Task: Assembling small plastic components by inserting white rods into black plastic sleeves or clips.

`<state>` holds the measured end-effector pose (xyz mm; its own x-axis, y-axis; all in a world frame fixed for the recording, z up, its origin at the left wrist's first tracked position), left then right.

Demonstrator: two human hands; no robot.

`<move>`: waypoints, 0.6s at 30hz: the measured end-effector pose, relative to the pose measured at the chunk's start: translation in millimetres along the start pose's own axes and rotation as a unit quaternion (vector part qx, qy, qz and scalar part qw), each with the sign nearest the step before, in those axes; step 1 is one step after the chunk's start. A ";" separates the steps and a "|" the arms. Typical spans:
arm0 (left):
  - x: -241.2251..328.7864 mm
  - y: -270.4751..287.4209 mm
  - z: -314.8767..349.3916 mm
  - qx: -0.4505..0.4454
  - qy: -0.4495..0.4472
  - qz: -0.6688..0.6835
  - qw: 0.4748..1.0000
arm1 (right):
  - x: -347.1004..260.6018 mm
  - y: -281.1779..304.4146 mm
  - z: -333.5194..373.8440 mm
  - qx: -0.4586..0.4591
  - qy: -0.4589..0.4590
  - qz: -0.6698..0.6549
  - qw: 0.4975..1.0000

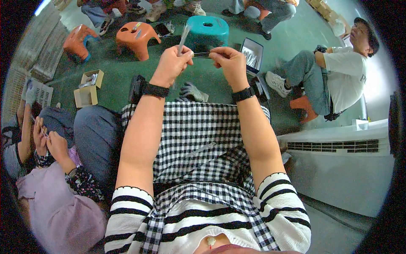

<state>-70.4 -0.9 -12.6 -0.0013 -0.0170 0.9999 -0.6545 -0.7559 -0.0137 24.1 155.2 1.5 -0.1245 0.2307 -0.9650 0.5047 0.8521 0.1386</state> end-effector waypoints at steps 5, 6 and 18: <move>10.0 9.0 -5.6 0.133 -0.136 -0.199 0.961 | 2.0 -7.5 2.0 -0.017 0.080 0.102 0.991; 10.9 11.6 -5.9 0.178 -0.144 -0.176 0.957 | 1.2 -7.1 2.8 -0.012 0.060 0.112 0.992; 8.5 3.7 2.9 0.111 0.025 0.291 0.950 | 0.5 -3.0 4.4 0.042 -0.002 -0.022 0.999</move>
<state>-70.7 -5.7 -4.2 -0.3536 -0.4480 0.8211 -0.3554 -0.7476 -0.5610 26.2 150.6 -0.3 -0.1449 0.1921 -0.9706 0.5693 0.8185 0.0770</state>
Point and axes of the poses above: each hand's wrist, its own z-axis away from the middle knuckle, its own y-axis out of the back of the hand, x = y × z, the point moved 3 cm from there along -z, towards the middle knuckle, and after that the axes turned 1 degree about -z, right-handed, at the moved point
